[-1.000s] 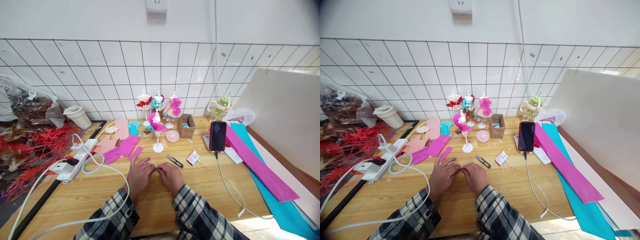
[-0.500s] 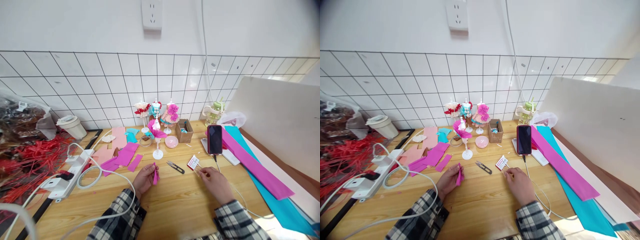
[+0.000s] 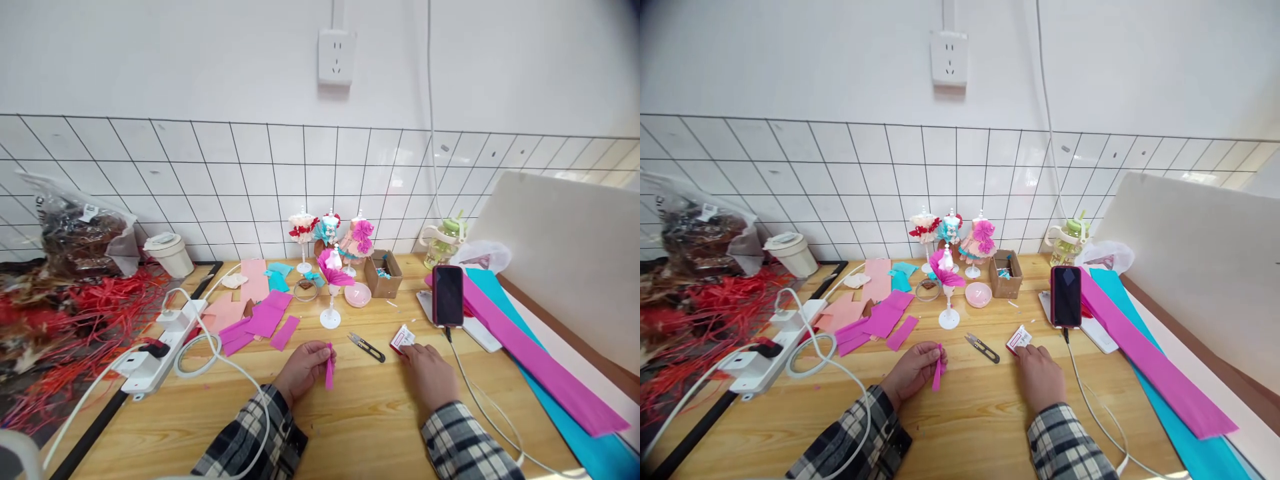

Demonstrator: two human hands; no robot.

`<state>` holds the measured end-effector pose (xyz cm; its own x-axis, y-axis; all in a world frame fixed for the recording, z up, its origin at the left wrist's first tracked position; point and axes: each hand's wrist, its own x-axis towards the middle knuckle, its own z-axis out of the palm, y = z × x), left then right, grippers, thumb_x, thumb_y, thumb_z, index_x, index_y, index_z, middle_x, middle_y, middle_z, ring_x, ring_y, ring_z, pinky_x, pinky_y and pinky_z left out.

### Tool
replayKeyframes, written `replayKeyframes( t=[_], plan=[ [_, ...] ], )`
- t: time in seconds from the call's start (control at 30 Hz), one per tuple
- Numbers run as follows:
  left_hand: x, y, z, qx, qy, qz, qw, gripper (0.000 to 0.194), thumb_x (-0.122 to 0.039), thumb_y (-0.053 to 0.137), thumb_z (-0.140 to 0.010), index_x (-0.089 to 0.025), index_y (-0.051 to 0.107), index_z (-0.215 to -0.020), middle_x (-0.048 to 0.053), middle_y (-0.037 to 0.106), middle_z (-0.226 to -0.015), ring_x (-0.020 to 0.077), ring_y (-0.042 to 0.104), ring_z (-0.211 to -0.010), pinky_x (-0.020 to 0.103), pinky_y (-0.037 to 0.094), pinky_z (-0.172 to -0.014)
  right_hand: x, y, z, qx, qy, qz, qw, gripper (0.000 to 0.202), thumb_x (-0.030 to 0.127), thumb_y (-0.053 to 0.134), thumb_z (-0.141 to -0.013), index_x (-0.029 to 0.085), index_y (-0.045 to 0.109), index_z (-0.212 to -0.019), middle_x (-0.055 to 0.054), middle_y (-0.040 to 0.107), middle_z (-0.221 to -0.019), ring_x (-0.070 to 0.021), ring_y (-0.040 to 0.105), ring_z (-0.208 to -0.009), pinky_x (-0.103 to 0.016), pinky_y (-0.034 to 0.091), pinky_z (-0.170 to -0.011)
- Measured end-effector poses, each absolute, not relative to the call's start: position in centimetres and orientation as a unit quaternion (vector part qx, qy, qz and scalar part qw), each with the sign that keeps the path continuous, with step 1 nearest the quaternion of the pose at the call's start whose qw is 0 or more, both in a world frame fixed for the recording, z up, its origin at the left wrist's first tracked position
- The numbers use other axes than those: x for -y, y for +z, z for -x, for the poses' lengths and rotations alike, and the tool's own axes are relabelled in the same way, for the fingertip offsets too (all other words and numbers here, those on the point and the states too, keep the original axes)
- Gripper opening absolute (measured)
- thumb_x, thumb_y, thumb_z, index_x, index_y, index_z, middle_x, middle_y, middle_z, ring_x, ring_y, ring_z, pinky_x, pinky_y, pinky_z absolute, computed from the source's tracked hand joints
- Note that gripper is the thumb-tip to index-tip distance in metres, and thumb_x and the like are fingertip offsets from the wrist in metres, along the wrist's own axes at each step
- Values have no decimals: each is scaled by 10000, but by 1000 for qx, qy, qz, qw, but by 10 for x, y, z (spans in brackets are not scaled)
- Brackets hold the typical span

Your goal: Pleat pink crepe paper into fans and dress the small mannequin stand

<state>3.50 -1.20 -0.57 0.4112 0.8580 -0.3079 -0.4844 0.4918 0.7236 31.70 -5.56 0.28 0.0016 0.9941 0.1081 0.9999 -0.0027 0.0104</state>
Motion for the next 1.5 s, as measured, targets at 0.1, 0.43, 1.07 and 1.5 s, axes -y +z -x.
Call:
replayKeyframes(
  t=[0.1, 0.43, 1.07, 1.5],
  plan=[
    [12, -4, -36, -342, 421, -289, 789, 272, -239, 886, -542, -105, 704, -694, 50, 693, -689, 119, 613, -636, 239, 459, -658, 51, 15, -318, 731, -40, 681, -1, 253, 114, 489, -889, 196, 721, -946, -114, 679, -874, -252, 603, -858, -319, 413, -683],
    [15, -4, -35, -346, 414, -336, 772, 251, -260, 877, -555, -117, 707, -674, 64, 714, -693, 131, 619, -647, 246, 454, -667, 24, 33, -321, 733, 7, 679, -39, 225, 56, 508, -836, 124, 721, -810, -128, 683, -871, -232, 601, -883, -297, 369, -705],
    [20, -7, -33, -367, 416, -334, 762, 278, -289, 841, -624, -128, 662, -765, 76, 753, -796, 143, 669, -715, 250, 475, -732, 43, 42, -328, 584, 125, 689, 409, 306, 422, 531, -857, 194, 719, -935, -90, 706, -1049, -234, 620, -937, -349, 459, -817],
    [18, -7, -34, -386, 479, -350, 706, 309, -332, 844, -593, -136, 667, -754, 73, 748, -803, 173, 680, -781, 280, 506, -775, 84, 37, -270, 485, 482, 524, 508, 271, 378, 741, -700, 190, 644, -869, -22, 681, -702, -183, 635, -703, -297, 468, -692]
  ],
)
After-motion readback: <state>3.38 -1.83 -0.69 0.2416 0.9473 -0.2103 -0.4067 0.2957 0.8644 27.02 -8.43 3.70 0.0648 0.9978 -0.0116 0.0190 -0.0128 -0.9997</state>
